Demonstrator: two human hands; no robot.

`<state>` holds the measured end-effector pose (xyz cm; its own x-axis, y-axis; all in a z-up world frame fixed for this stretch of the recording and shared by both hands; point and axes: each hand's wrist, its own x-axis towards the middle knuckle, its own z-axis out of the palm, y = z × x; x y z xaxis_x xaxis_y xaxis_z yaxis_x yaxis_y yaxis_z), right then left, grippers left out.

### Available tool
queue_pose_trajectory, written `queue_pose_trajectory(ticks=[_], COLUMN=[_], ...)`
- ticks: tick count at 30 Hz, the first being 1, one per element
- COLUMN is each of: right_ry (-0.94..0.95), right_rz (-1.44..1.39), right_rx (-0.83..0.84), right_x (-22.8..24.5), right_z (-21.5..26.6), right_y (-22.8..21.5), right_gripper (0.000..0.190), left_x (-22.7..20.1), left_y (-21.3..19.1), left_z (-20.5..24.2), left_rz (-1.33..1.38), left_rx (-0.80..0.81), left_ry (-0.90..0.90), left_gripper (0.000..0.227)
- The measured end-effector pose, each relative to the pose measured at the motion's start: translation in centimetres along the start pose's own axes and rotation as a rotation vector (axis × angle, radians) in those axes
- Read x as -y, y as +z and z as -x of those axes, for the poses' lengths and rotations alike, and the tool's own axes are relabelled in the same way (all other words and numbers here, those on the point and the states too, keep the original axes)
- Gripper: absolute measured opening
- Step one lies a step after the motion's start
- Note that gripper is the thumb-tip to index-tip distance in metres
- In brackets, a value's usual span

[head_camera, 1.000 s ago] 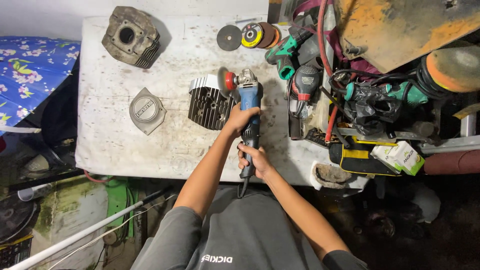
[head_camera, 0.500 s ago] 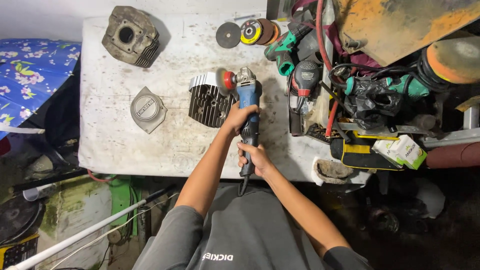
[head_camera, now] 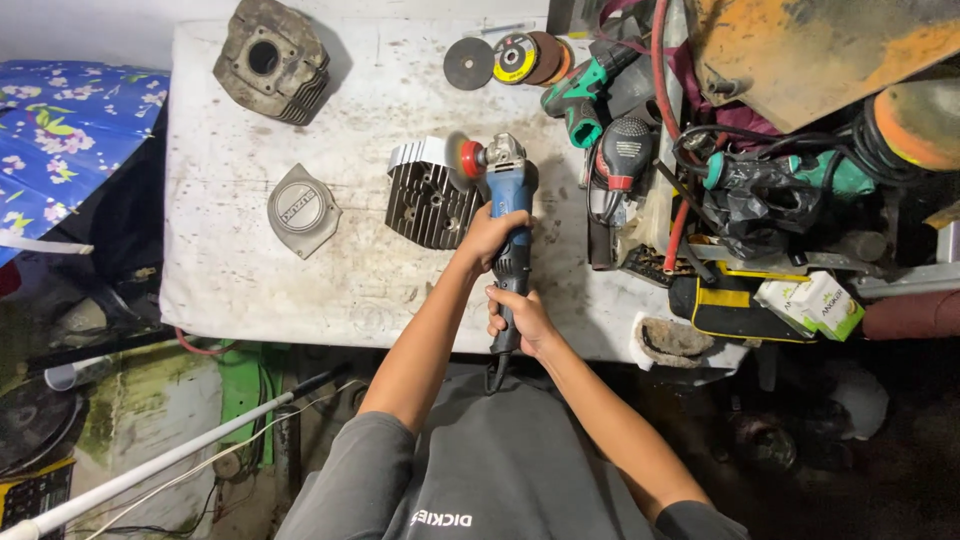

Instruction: The person uses an angle grinder to smooth the surface of a metal engine cylinder head on a workbench. They hold the part with one hand and operate the tool with the other, moving the grinder across the fins and flat surfaces. The person repositions the cylinder head multiple times to access different areas and briefly handles a second metal part before returning to the cylinder head.

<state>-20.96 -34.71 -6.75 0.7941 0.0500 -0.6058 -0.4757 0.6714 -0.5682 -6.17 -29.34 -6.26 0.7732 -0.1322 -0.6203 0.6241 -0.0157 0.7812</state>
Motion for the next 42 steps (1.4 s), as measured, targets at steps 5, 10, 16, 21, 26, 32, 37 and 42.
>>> queue_pose_trajectory(ticks=[5,10,16,21,26,32,37,42], right_ry=[0.0,-0.013,-0.016,0.011,0.007,0.008,-0.013,0.006], right_rz=[0.009,-0.007,-0.009,-0.009,-0.003,0.007,0.01,0.045], right_rx=[0.006,-0.031,-0.033,-0.037,-0.033,-0.022,-0.025,-0.043], right_x=[0.2,0.5,1.2,0.8,0.6,0.8,1.9,3.2], right_z=[0.4,1.9,2.4,2.3,2.3,2.4,2.2,1.6], right_y=[0.8,1.3,2.1,1.7,1.5,1.8,2.4,2.8], right_gripper=[0.017,0.019,0.021,0.021,0.021,0.018,0.021,0.026], left_x=[1.5,1.8,0.3,0.0,0.4,0.0,-0.7,-2.7], left_y=[-0.7,-0.5,-0.2,0.2,0.0,-0.2,-0.2,0.6], left_z=[-1.7,-0.8,0.8,1.4,1.1,1.4,0.7,1.4], left_rz=[0.004,-0.013,-0.039,-0.016,-0.001,0.007,0.025,0.097], left_rx=[-0.01,-0.002,0.0,-0.003,-0.008,-0.004,0.011,0.065], left_ry=[0.003,0.007,0.005,-0.032,-0.033,-0.04,-0.046,-0.036], left_gripper=[0.059,0.058,0.059,0.062,0.064,0.065,0.07,0.07])
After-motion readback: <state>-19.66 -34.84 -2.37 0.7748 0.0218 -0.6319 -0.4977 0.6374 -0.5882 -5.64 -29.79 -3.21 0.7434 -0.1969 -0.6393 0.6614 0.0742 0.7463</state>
